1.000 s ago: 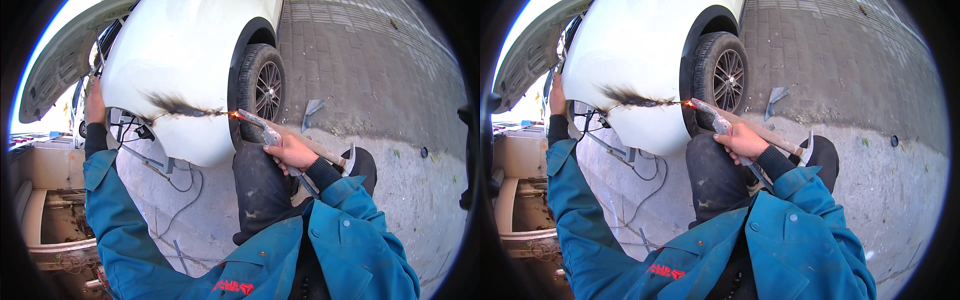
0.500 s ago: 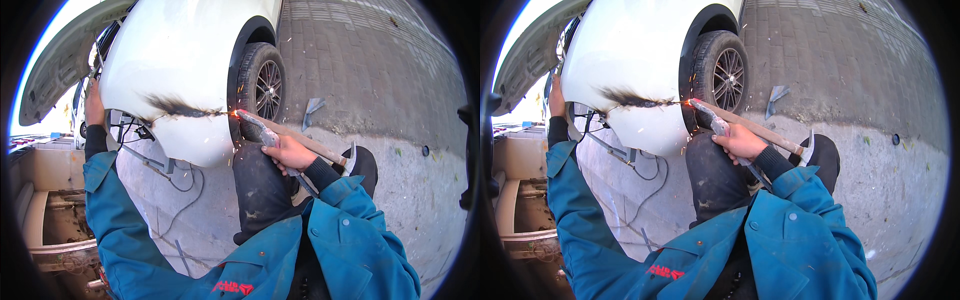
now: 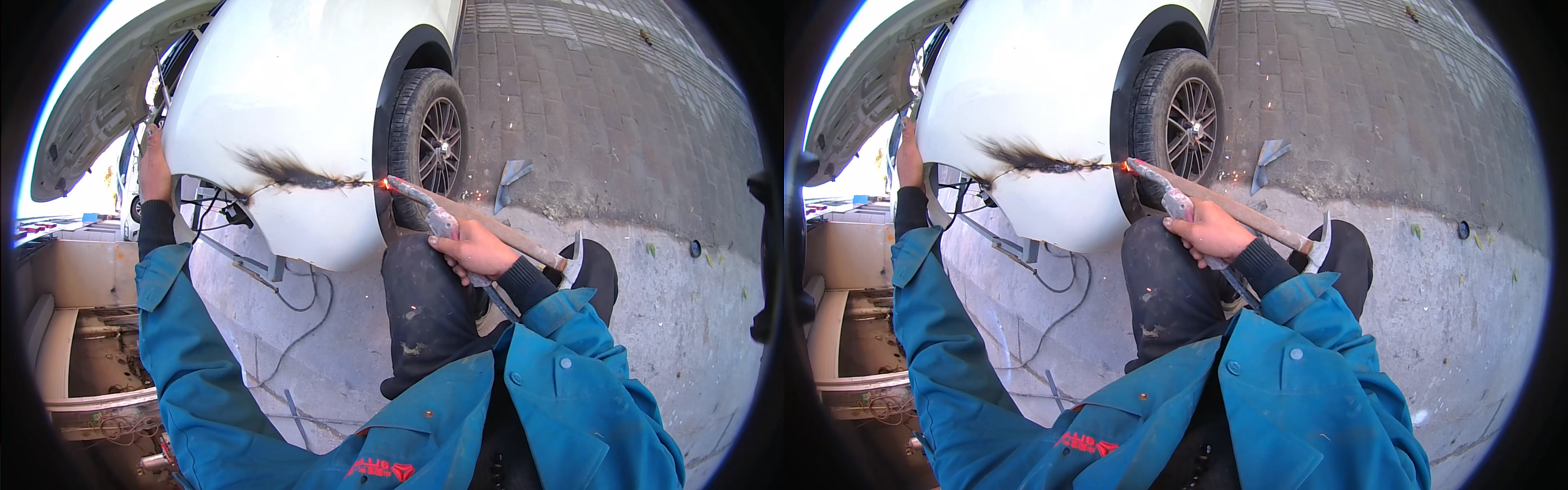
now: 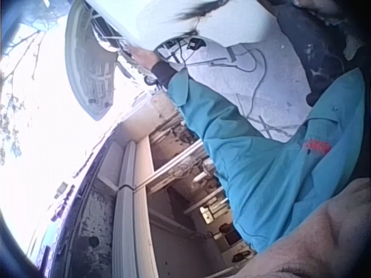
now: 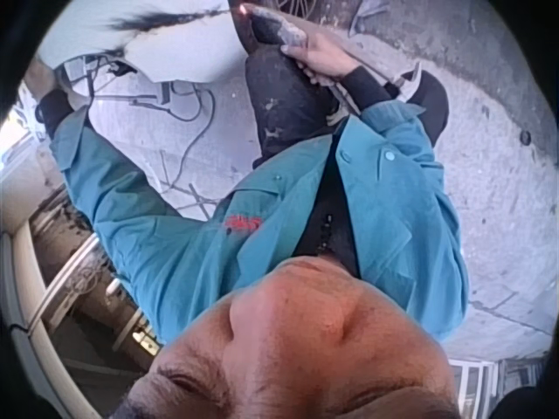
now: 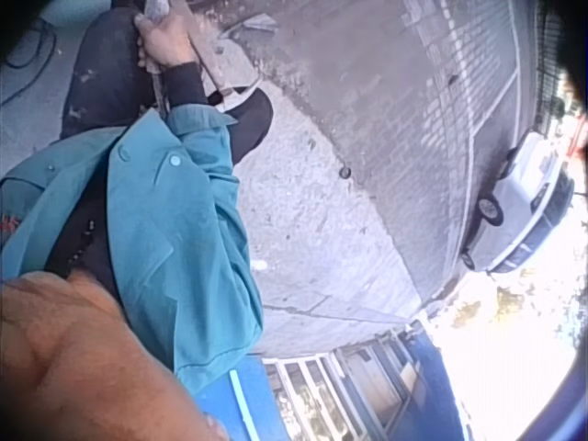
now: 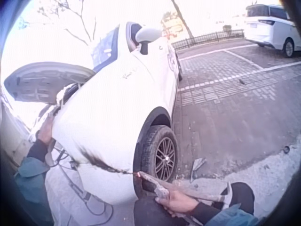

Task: The person welds a damaged area on the front bumper of a white car, then uses a hammer to flatten the welded section. The person repeats welding and hammering to smooth the repair.

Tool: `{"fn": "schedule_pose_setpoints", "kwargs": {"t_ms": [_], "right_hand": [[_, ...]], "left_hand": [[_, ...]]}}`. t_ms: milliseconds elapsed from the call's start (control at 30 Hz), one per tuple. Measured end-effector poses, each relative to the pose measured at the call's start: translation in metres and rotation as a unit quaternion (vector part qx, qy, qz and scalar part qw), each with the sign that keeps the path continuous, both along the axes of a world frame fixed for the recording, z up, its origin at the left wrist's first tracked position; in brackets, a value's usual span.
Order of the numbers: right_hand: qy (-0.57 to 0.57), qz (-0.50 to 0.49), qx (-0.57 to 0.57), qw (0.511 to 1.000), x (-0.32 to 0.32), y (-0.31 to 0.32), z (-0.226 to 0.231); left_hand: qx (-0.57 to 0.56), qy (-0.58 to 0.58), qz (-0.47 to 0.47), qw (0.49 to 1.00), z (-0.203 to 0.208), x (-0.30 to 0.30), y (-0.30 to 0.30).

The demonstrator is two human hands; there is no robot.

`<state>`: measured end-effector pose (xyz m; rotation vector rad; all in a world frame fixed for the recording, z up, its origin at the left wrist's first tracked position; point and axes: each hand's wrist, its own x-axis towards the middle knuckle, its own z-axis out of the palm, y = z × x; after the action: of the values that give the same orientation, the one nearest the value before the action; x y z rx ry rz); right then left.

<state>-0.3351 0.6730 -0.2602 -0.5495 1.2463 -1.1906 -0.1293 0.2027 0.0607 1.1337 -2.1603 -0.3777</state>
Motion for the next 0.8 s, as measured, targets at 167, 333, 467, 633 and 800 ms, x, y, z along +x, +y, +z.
{"fn": "schedule_pose_setpoints", "kwargs": {"t_ms": [167,333,467,633,800], "right_hand": [[0.002,0.006,0.004,1.0,-0.001,-0.001,-0.002],[-0.006,0.004,0.007,1.0,0.0,-0.001,-0.002],[-0.002,-0.002,0.006,1.0,0.003,-0.002,-0.003],[0.001,-0.002,0.002,1.0,0.004,-0.002,0.001],[0.018,-0.007,0.004,1.0,0.004,-0.002,0.007]], "left_hand": [[-0.026,-0.022,-0.006,0.999,0.0,0.002,-0.001],[-0.028,-0.023,-0.014,0.999,0.0,0.001,0.0],[-0.036,-0.02,-0.02,0.999,-0.001,0.001,0.0],[-0.009,-0.034,-0.011,0.999,0.003,0.003,-0.002],[-0.034,-0.054,-0.005,0.998,0.003,0.004,-0.005]]}}
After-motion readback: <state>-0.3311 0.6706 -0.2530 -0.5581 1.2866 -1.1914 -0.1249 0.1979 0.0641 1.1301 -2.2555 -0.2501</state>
